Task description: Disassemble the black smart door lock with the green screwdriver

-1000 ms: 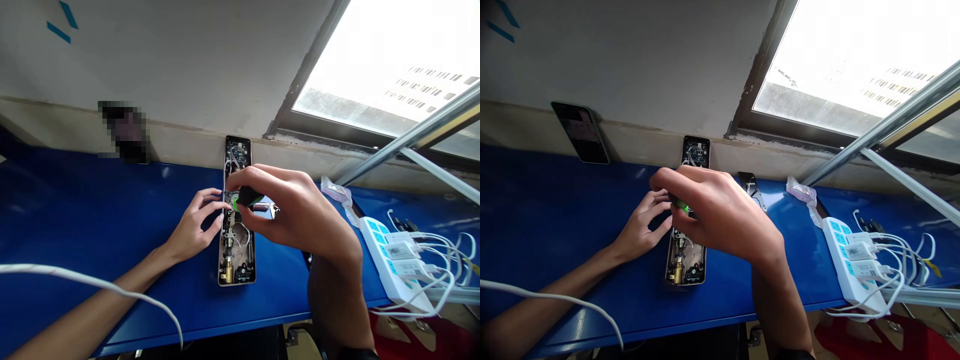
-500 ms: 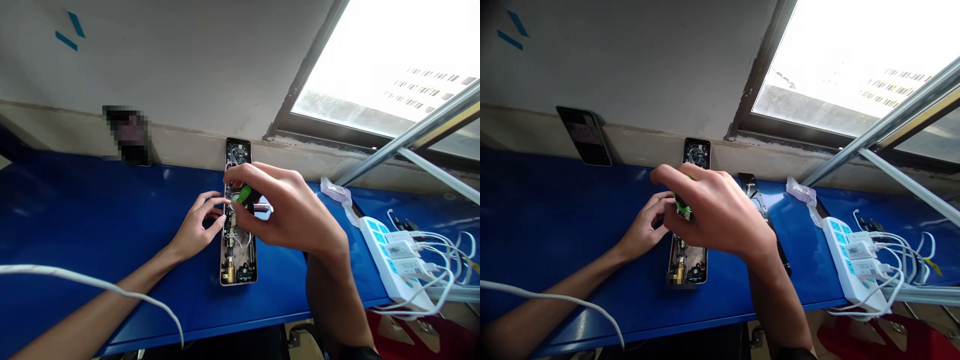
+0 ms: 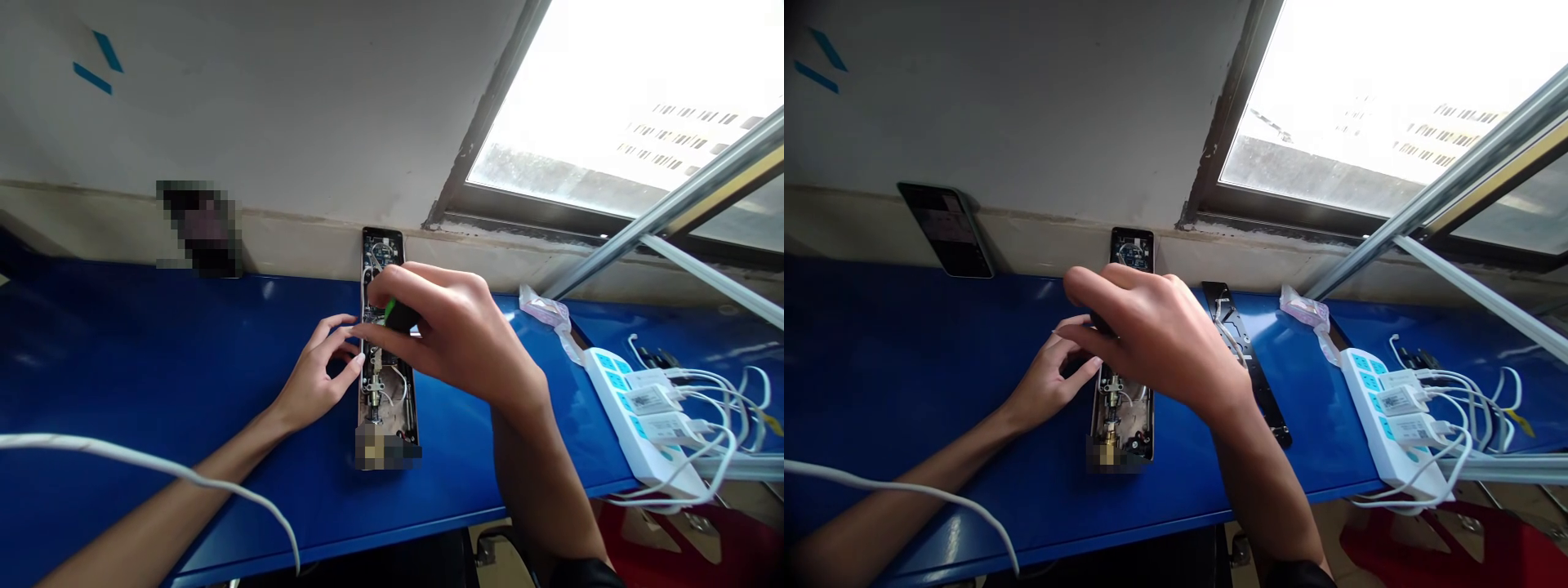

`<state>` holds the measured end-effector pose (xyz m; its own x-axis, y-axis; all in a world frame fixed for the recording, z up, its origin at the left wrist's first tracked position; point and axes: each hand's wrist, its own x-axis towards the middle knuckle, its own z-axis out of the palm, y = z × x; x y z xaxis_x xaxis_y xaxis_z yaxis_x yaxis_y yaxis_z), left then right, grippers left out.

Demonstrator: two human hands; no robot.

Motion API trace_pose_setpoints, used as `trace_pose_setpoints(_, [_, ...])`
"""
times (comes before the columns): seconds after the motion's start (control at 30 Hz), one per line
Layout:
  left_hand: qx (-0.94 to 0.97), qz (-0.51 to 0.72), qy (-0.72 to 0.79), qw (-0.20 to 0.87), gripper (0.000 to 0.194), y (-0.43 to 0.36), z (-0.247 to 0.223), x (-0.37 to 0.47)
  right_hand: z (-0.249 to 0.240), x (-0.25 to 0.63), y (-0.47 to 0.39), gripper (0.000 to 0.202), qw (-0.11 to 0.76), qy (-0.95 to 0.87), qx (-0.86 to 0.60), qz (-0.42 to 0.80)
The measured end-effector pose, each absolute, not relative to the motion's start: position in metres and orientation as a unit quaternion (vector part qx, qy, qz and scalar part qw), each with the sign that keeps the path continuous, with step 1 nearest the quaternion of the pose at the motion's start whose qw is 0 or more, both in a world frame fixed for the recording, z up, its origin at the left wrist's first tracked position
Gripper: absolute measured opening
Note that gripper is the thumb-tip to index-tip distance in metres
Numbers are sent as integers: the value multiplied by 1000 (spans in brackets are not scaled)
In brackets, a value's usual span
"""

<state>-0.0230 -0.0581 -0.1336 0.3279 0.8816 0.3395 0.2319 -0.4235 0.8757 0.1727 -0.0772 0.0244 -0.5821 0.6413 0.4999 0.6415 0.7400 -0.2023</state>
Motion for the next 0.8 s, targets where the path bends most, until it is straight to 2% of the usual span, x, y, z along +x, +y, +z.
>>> trace_pose_setpoints(0.17, [731, 425, 378, 377, 22, -57, -134, -24, 25, 172, -78, 34, 286, -901, -327, 23])
trace_pose_setpoints(0.33, [732, 431, 388, 357, 29, -56, -135, -23, 22, 172, -76, 13, 287, -892, -349, -20])
trace_pose_setpoints(0.43, [730, 426, 387, 368, 27, -57, -134, -23, 21, 172, -74, 15, 291, -893, -342, -2])
trace_pose_setpoints(0.53, [734, 420, 388, 365, 26, -58, -133, -23, 21, 172, -75, 32, 294, -896, -332, 14])
trace_pose_setpoints(0.7, [732, 430, 392, 354, 28, -57, -133, -22, 20, 172, -73, 16, 287, -891, -351, -19])
trace_pose_setpoints(0.8, [732, 425, 384, 369, 23, -57, -133, -22, 20, 172, -73, 19, 293, -892, -343, -4])
